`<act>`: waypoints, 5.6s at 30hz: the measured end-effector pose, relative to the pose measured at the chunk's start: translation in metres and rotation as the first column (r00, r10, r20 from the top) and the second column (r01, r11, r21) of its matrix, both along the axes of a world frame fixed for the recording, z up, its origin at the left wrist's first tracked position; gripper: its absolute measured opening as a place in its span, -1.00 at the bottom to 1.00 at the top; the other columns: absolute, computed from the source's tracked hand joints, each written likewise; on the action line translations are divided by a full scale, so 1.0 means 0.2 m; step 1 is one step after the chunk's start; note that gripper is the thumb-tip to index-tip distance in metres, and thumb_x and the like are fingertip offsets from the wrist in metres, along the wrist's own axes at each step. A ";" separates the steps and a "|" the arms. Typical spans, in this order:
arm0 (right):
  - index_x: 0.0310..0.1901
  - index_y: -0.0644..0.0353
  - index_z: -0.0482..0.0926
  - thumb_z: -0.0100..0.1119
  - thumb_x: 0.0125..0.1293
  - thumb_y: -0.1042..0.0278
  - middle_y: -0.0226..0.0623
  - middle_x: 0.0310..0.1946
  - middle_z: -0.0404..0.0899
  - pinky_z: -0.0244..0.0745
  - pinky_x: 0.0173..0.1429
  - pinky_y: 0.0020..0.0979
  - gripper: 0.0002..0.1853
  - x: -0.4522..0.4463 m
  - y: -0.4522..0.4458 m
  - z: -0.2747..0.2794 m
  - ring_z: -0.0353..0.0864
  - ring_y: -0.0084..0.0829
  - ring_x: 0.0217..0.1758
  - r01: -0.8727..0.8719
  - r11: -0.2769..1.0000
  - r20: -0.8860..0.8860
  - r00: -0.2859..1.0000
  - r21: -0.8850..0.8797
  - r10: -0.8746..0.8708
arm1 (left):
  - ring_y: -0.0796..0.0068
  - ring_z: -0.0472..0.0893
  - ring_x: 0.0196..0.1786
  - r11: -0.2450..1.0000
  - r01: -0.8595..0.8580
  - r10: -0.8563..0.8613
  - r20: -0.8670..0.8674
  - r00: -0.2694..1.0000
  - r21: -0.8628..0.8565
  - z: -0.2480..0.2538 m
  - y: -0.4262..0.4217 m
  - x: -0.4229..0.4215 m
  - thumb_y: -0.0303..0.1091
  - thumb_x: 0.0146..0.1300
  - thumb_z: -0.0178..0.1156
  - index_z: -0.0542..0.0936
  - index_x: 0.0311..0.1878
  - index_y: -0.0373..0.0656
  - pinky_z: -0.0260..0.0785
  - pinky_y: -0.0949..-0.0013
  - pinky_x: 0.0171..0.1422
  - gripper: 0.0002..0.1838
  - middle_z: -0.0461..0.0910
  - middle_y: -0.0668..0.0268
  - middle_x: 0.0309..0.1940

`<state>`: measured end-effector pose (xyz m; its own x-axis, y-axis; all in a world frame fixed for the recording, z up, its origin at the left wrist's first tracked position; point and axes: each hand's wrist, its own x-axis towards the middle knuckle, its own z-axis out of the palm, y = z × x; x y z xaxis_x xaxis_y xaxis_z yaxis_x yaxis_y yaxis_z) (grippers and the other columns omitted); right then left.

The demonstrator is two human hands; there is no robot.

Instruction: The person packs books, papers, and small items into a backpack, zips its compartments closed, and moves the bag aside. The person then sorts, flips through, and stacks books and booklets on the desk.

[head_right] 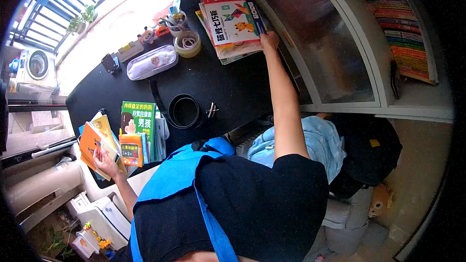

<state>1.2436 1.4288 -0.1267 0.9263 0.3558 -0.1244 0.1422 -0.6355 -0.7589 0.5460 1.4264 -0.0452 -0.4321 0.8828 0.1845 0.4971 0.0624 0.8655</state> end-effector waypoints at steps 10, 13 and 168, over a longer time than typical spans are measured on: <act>-0.44 0.31 0.58 0.35 0.05 0.23 -0.25 -0.53 0.58 0.50 -0.37 -0.37 -0.73 -0.53 -0.22 -0.18 0.58 -0.42 -0.44 -0.164 0.979 0.117 0.982 0.121 0.150 | 0.35 0.45 0.09 0.998 0.054 -0.054 0.012 0.998 -0.017 0.06 0.08 0.16 -0.38 0.33 0.06 0.41 0.07 -0.32 0.26 0.31 0.24 -0.69 0.45 0.15 0.00; -0.28 0.22 0.53 0.31 0.13 0.26 -0.38 -0.44 0.52 0.50 -0.52 -0.49 -0.76 -0.83 -0.27 -0.15 0.53 -0.51 -0.40 -0.018 0.916 -0.180 0.979 0.401 0.099 | 0.36 0.45 0.09 0.997 0.073 -0.073 0.012 0.997 -0.015 0.04 0.09 0.15 -0.38 0.34 0.06 0.41 0.08 -0.32 0.27 0.33 0.23 -0.70 0.45 0.16 -0.01; -0.64 0.11 0.20 -0.10 0.44 0.16 -0.57 -0.72 0.06 -0.10 -0.57 -0.50 -0.55 -4.82 -0.01 0.93 0.00 -0.67 -0.65 -0.835 -0.049 0.312 0.149 0.548 0.938 | 0.47 0.50 -0.66 0.581 -0.781 0.809 0.060 0.584 -0.229 -0.49 -1.85 -2.12 -0.16 0.29 0.11 0.49 -0.55 -0.28 0.31 0.35 -0.53 -0.60 0.49 0.27 -0.73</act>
<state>0.2799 1.4276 0.0590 -0.2247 0.8943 0.3870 0.1502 0.4242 -0.8930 0.1218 1.0564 -0.1428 -0.9827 0.1789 -0.0484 0.0514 0.5140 0.8562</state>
